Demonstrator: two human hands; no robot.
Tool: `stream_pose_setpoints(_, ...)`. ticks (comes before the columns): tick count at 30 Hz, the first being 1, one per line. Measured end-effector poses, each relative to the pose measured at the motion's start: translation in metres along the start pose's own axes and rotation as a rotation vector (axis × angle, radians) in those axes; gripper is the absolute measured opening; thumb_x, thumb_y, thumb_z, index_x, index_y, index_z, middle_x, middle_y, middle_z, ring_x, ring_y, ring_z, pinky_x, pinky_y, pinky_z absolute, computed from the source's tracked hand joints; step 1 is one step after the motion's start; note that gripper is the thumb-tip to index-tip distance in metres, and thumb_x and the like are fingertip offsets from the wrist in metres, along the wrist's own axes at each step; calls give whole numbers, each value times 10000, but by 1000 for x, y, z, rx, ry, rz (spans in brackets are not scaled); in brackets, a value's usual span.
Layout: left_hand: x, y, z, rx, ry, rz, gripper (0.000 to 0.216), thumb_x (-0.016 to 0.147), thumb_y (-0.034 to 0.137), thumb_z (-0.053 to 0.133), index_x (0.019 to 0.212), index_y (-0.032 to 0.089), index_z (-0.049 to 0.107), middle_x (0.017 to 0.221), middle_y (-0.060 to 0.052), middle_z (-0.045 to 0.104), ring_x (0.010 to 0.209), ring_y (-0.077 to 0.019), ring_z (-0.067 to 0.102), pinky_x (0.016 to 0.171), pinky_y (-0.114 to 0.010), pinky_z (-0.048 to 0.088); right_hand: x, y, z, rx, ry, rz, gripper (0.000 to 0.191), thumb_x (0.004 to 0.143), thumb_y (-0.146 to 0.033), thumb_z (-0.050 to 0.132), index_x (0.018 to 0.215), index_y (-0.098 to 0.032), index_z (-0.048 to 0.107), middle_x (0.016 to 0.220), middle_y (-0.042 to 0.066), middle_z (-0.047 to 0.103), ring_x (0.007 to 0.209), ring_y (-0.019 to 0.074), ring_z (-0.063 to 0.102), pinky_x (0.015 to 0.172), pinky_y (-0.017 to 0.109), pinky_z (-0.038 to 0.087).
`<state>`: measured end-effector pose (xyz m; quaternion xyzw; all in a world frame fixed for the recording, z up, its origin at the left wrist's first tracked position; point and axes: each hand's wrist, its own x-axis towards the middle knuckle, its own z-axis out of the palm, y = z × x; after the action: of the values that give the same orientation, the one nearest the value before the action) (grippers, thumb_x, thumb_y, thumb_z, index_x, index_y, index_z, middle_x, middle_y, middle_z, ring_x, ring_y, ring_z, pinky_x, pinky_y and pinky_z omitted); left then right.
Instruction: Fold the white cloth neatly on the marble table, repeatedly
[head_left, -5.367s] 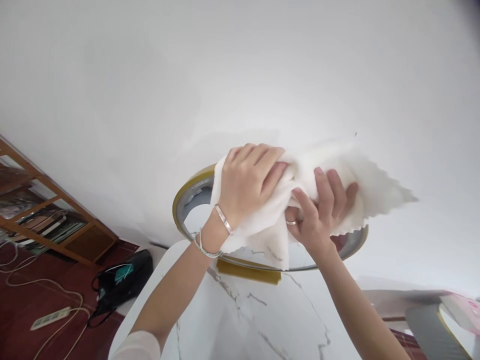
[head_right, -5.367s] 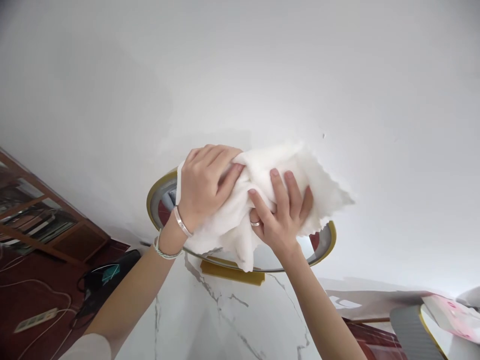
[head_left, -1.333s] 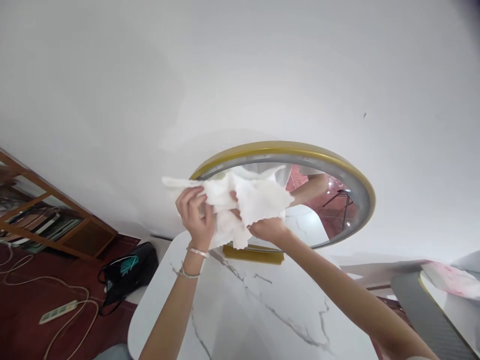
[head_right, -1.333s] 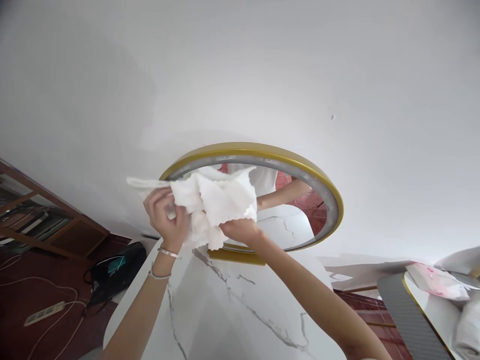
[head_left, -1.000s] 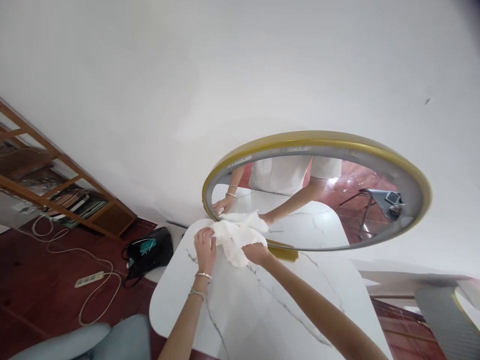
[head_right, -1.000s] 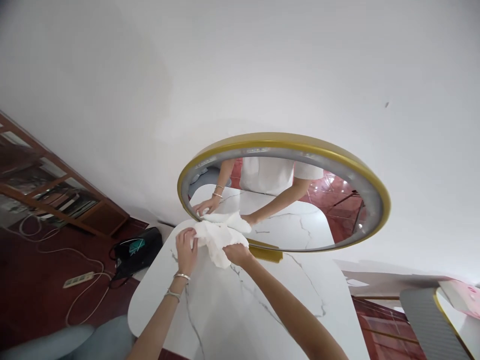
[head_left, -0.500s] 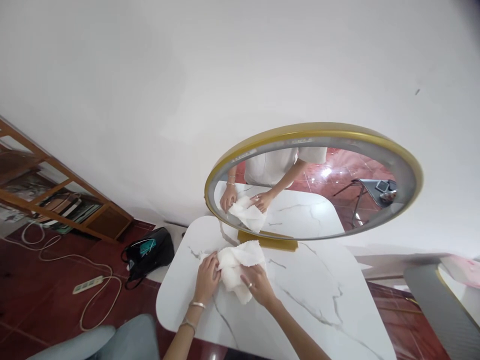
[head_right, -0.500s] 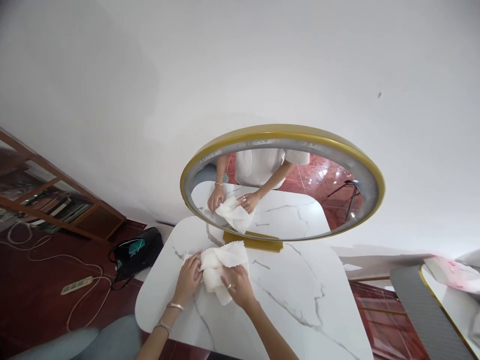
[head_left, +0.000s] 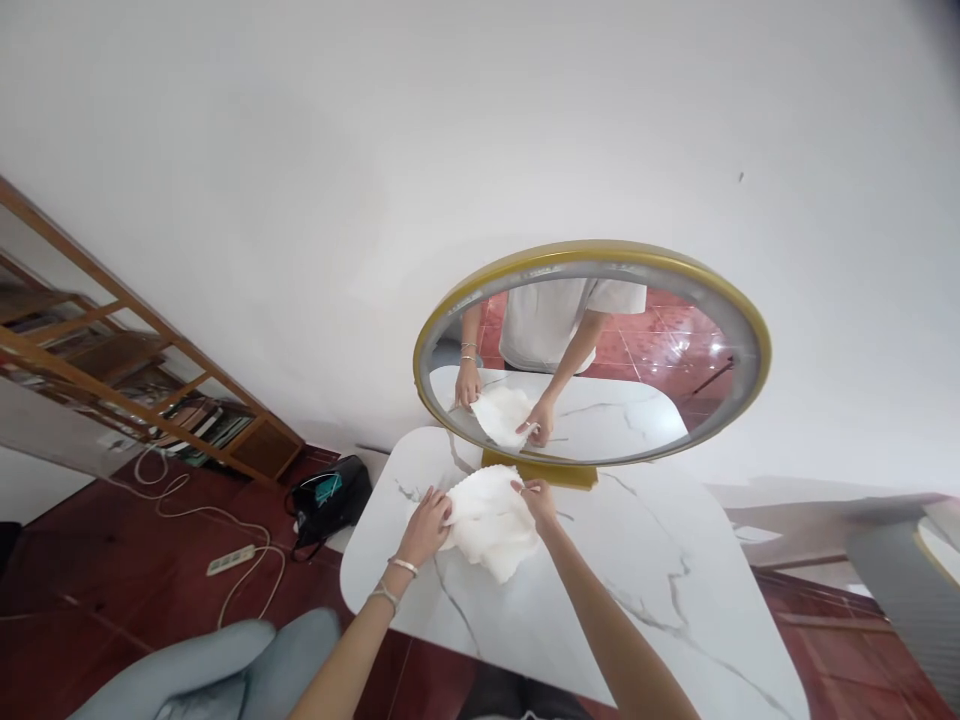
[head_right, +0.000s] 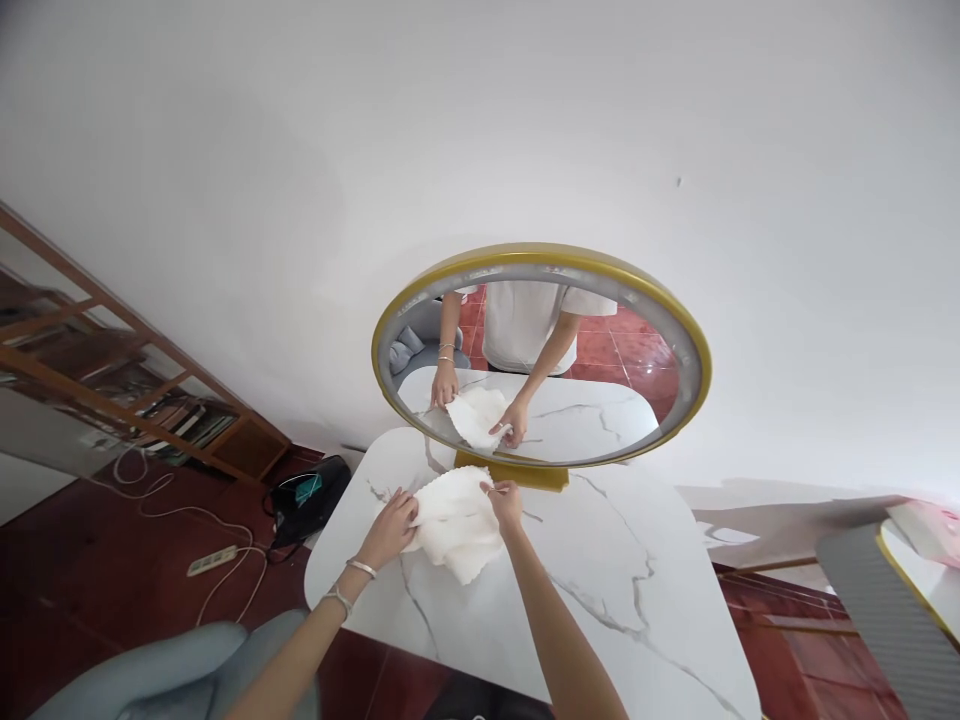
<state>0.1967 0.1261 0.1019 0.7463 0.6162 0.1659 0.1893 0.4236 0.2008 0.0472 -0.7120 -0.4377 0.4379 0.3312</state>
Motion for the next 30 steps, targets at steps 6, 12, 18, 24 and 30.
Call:
stream_pose_setpoints(6,-9,10,-7,-23,-11,-10,268,617,-26,410,736,214,421,947,-27,513,850,-176,533,784,-317,452,0,-16,-8,167,-248,-118,469,509,-567,706,776,-203,577,801,-1,625,733,152,546,622,236,411)
stream_pose_setpoints(12,-18,23,-16,-91,-9,-47,138,701,109,504,764,222,456,870,-15,571,878,-207,553,849,-363,436,1,-30,-6,222,-364,-81,463,557,-616,651,577,-164,551,527,-31,469,536,105,411,522,241,315)
stream_pose_setpoints(18,-34,0,-26,-268,23,-226,268,792,413,541,1000,253,482,1041,-28,626,1036,-232,590,912,-355,430,-9,-25,-28,318,-292,-117,484,565,-634,629,636,-159,566,558,-23,482,563,106,405,531,238,318)
stream_pose_setpoints(24,-44,-42,-26,-327,25,-256,239,769,447,532,883,239,553,950,-5,658,971,-209,618,871,-320,462,-24,-21,-52,350,-218,-121,466,540,-596,671,657,-153,585,644,13,567,582,113,439,543,243,349)
stream_pose_setpoints(30,-38,-67,-28,-487,-14,-366,346,677,531,584,779,202,565,755,-1,629,685,-174,615,652,-288,487,-32,-27,-58,360,-139,-113,496,565,-630,686,631,-145,609,622,38,593,579,136,485,543,258,374)
